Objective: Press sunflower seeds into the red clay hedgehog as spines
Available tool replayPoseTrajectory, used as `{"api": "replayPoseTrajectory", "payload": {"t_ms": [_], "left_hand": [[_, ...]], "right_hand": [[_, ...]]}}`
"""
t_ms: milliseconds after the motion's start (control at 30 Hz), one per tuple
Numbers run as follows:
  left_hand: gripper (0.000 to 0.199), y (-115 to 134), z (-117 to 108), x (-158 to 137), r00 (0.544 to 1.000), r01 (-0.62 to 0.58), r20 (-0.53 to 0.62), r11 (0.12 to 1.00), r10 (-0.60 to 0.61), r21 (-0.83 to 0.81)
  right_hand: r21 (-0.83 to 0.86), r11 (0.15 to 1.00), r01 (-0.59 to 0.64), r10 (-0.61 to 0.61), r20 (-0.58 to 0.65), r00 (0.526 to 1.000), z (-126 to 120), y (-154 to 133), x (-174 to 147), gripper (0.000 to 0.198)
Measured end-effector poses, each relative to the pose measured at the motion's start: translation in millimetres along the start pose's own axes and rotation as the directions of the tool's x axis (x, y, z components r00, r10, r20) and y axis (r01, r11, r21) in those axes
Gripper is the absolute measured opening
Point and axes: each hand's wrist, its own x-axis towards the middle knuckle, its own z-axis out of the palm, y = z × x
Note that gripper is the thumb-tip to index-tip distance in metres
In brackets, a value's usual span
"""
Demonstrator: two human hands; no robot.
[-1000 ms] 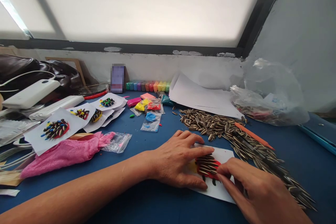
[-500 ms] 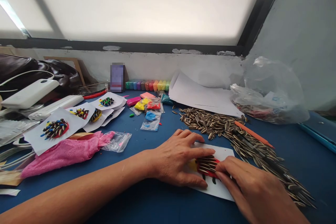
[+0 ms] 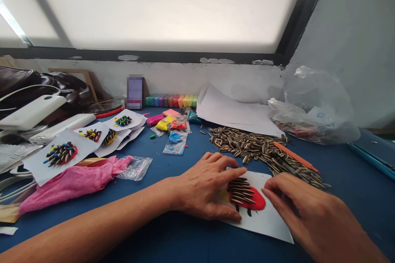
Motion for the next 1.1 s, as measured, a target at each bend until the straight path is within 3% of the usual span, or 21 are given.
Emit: {"api": "replayPoseTrajectory", "payload": {"t_ms": [167,300,567,800,1100], "left_hand": [[0.081,1,-1,1,1.000,0.015,0.012,1.000,-0.014,-0.012],[0.082,1,-1,2,1.000,0.017,0.016,1.000,-0.017,-0.011],[0.079,0,1,0,1.000,-0.007,-0.011,1.000,0.007,0.000],[0.078,0,-1,3,1.000,-0.002,-0.021,1.000,0.002,-0.003],[0.083,0,0,1,1.000,0.008,-0.010,1.000,-0.008,0.014]], "right_hand": [[-0.071,0.994,-0.087,0.083,-0.050,0.995,6,24,0,0.027],[-0.029,0.995,-0.098,0.097,-0.023,0.995,12,34,4,0.028],[-0.048,0.998,0.032,-0.024,0.159,0.987,16,30,40,0.021],[-0.075,0.984,0.163,-0.132,0.312,0.941,23,23,67,0.023],[-0.111,0.982,0.155,-0.111,0.327,0.938,13,39,69,0.023]]}}
